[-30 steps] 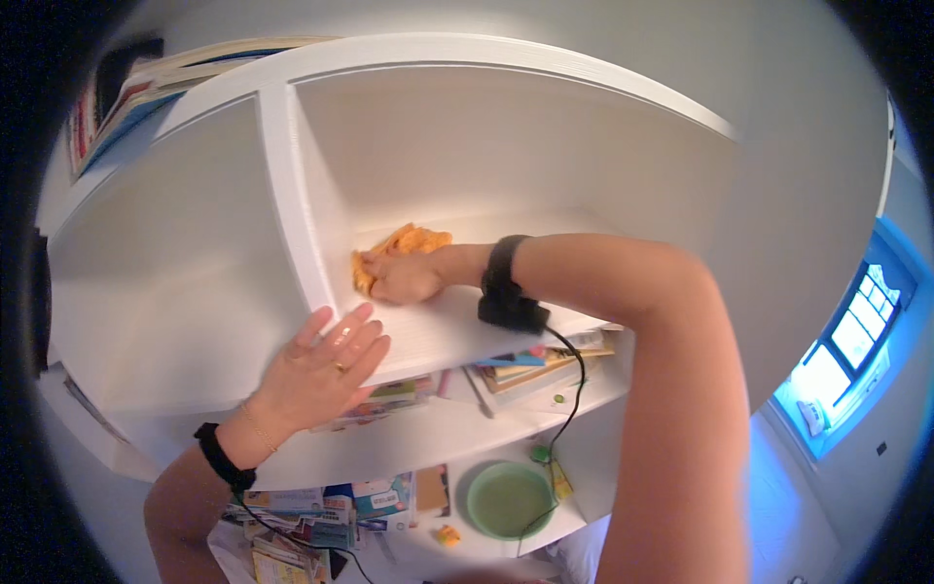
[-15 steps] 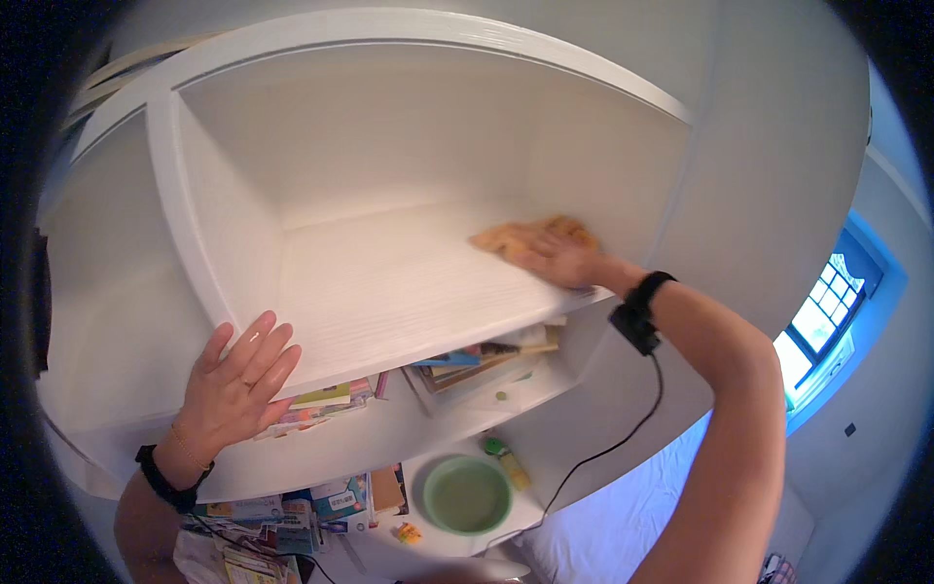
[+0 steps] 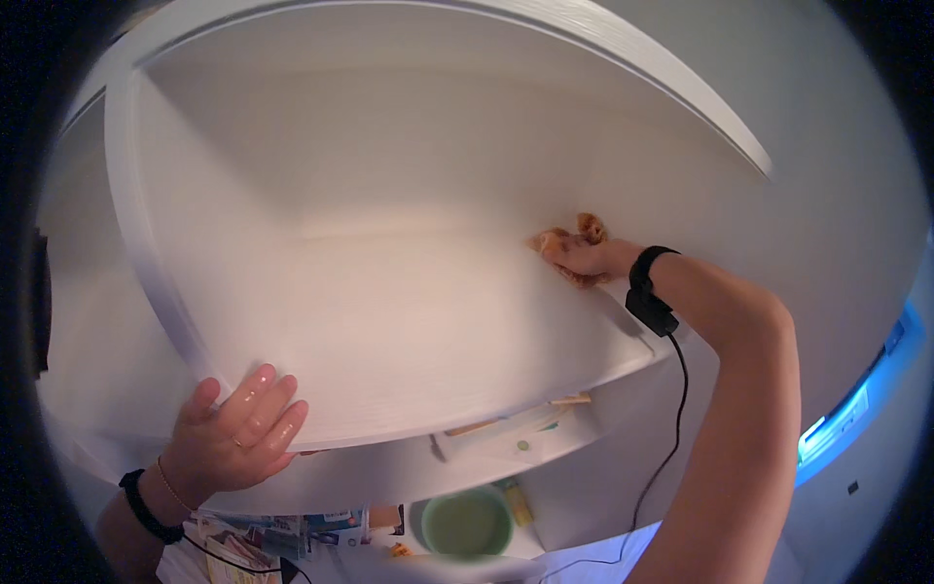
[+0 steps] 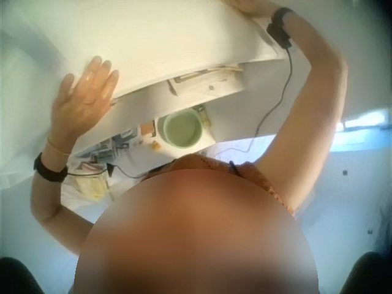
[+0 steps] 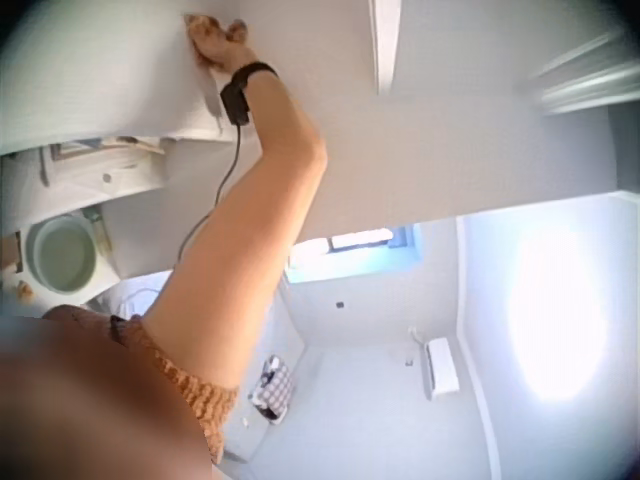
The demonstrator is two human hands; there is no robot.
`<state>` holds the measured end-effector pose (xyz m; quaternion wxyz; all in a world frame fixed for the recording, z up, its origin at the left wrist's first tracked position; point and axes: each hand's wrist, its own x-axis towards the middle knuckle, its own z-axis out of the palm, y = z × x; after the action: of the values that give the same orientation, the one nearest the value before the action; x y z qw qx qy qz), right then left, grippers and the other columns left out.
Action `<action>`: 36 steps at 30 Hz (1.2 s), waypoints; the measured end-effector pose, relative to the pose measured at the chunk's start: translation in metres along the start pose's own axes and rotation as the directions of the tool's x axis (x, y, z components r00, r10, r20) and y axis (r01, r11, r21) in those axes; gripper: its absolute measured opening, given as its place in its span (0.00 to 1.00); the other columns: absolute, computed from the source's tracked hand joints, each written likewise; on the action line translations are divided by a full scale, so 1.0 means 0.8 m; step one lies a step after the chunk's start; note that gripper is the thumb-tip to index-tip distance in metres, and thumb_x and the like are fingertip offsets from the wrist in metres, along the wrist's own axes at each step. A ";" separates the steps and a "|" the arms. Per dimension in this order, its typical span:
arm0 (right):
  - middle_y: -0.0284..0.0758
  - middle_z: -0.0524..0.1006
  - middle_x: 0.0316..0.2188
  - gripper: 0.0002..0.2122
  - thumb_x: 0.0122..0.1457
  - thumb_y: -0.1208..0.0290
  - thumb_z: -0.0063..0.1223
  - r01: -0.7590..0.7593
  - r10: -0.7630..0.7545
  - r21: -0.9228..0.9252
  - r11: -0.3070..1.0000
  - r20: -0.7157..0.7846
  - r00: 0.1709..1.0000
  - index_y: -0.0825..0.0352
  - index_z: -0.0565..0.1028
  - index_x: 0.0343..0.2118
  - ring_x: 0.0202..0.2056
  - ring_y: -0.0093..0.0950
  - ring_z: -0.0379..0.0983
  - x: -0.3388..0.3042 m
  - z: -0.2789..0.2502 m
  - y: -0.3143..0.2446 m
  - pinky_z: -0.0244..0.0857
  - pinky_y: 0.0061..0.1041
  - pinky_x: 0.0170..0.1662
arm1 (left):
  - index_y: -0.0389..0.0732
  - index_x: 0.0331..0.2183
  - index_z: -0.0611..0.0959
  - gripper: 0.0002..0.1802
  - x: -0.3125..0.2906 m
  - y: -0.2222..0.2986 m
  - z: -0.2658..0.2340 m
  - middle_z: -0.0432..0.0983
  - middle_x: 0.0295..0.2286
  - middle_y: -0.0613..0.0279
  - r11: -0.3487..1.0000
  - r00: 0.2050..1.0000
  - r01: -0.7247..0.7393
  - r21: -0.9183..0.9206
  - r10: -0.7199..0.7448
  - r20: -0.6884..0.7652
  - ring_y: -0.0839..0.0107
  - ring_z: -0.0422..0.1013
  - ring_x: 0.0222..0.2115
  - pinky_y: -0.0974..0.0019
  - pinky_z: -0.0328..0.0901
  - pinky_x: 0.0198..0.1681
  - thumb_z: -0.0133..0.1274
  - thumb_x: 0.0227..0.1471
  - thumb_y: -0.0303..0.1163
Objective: The person clears books from a white shelf by hand, wipes the shelf surface with a cloth, and then rinses and wrings out the cloth in a basin of water.
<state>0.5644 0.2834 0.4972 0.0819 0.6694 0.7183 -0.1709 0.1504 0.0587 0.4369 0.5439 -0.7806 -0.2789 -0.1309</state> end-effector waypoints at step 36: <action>0.47 0.41 0.59 0.26 0.58 0.53 0.29 0.793 -0.869 -0.360 0.492 -0.148 0.472 0.61 0.50 0.57 0.60 0.44 0.36 -0.203 0.154 -0.220 0.34 0.38 0.60 | 0.48 0.48 0.66 0.31 0.017 0.004 -0.029 0.58 0.50 0.64 0.951 0.999 0.023 -0.310 -0.014 0.031 0.67 0.49 0.55 0.59 0.38 0.59 0.52 0.39 0.42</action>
<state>0.3914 0.0800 0.4627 -0.0458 0.2343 0.9711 0.0071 0.1657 0.0405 0.4498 0.4093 -0.8553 -0.2702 -0.1669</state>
